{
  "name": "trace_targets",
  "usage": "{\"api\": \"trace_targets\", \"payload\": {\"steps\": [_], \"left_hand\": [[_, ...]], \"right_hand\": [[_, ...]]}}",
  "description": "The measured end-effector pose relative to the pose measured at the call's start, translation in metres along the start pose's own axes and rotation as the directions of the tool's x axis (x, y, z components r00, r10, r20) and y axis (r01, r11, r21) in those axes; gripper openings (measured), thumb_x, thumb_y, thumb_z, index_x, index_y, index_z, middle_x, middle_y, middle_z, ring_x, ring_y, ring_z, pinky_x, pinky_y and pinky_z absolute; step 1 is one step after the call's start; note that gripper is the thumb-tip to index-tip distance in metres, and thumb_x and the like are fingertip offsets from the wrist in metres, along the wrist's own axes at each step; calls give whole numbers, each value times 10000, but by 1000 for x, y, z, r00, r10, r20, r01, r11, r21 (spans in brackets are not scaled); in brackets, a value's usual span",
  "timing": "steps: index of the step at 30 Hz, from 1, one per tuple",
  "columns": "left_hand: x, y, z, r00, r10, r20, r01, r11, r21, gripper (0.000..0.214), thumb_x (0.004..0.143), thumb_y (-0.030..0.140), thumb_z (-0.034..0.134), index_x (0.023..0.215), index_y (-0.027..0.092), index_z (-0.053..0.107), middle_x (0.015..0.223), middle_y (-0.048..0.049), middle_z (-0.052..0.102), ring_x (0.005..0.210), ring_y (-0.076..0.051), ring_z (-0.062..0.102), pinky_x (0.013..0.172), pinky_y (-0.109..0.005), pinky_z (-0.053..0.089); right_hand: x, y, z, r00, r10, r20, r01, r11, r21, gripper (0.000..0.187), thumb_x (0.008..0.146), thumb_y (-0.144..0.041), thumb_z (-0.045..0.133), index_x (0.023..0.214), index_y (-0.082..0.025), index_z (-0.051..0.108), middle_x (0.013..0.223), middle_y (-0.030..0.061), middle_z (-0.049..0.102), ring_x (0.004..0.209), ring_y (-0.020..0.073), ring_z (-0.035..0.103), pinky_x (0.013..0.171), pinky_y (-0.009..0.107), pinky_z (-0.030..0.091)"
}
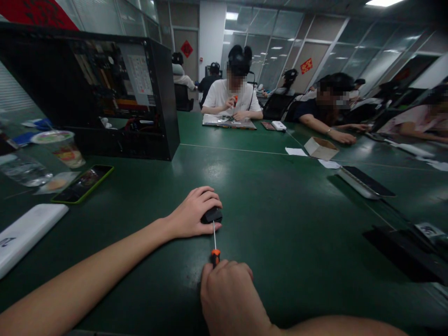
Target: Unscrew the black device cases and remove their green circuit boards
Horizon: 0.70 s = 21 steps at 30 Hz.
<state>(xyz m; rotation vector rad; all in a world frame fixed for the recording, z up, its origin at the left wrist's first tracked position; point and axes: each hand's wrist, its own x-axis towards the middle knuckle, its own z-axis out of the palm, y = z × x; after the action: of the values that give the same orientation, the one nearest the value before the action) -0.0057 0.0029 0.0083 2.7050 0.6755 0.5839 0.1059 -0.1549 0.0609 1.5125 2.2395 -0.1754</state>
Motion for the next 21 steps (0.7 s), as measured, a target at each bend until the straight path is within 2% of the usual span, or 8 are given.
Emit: {"api": "trace_targets", "payload": {"steps": [4, 7, 10, 15, 21], "left_hand": [[0, 1, -1, 1000, -2, -16, 1, 1000, -21, 401, 829, 417, 742, 1154, 223, 612, 1256, -97, 657, 1329, -348, 480, 1127, -519, 384], [-1, 1, 0, 999, -8, -37, 6, 999, -46, 414, 815, 413, 750, 1139, 217, 582, 1229, -97, 657, 1315, -344, 488, 1114, -507, 401], [-1, 0, 2, 999, -14, -46, 12, 999, -52, 412, 800, 396, 758, 1122, 221, 570, 1215, -91, 655, 1314, -342, 487, 1119, -507, 395], [0, 0, 2, 999, -17, -49, 15, 999, -52, 414, 796, 384, 767, 1115, 214, 566, 1198, -89, 657, 1310, -343, 487, 1104, -502, 406], [-1, 1, 2, 998, -9, -55, 7, 999, -49, 430, 783, 388, 775, 1119, 218, 568, 1209, -96, 658, 1305, -346, 501, 1098, -506, 409]], "right_hand": [[-12, 27, -25, 989, -139, 49, 135, 987, 85, 236, 865, -93, 560, 1028, -117, 728, 827, 180, 749, 669, 304, 732, 486, 371, 540], [-20, 47, -33, 981, -193, -31, 195, 977, 91, 144, 850, -101, 611, 925, -131, 730, 751, 139, 739, 600, 237, 709, 472, 290, 482], [-24, 59, -36, 975, -208, -75, 214, 974, 71, 157, 887, -93, 578, 859, -136, 727, 738, 126, 735, 604, 207, 708, 488, 263, 460], [-17, 58, -36, 981, -194, 15, 192, 979, 65, 167, 910, -91, 575, 903, -114, 740, 809, 155, 758, 679, 208, 742, 536, 250, 484], [11, 52, -27, 986, -163, 35, 160, 985, 70, 207, 894, -43, 581, 988, -99, 757, 916, 195, 778, 802, 251, 774, 623, 295, 558]]}}
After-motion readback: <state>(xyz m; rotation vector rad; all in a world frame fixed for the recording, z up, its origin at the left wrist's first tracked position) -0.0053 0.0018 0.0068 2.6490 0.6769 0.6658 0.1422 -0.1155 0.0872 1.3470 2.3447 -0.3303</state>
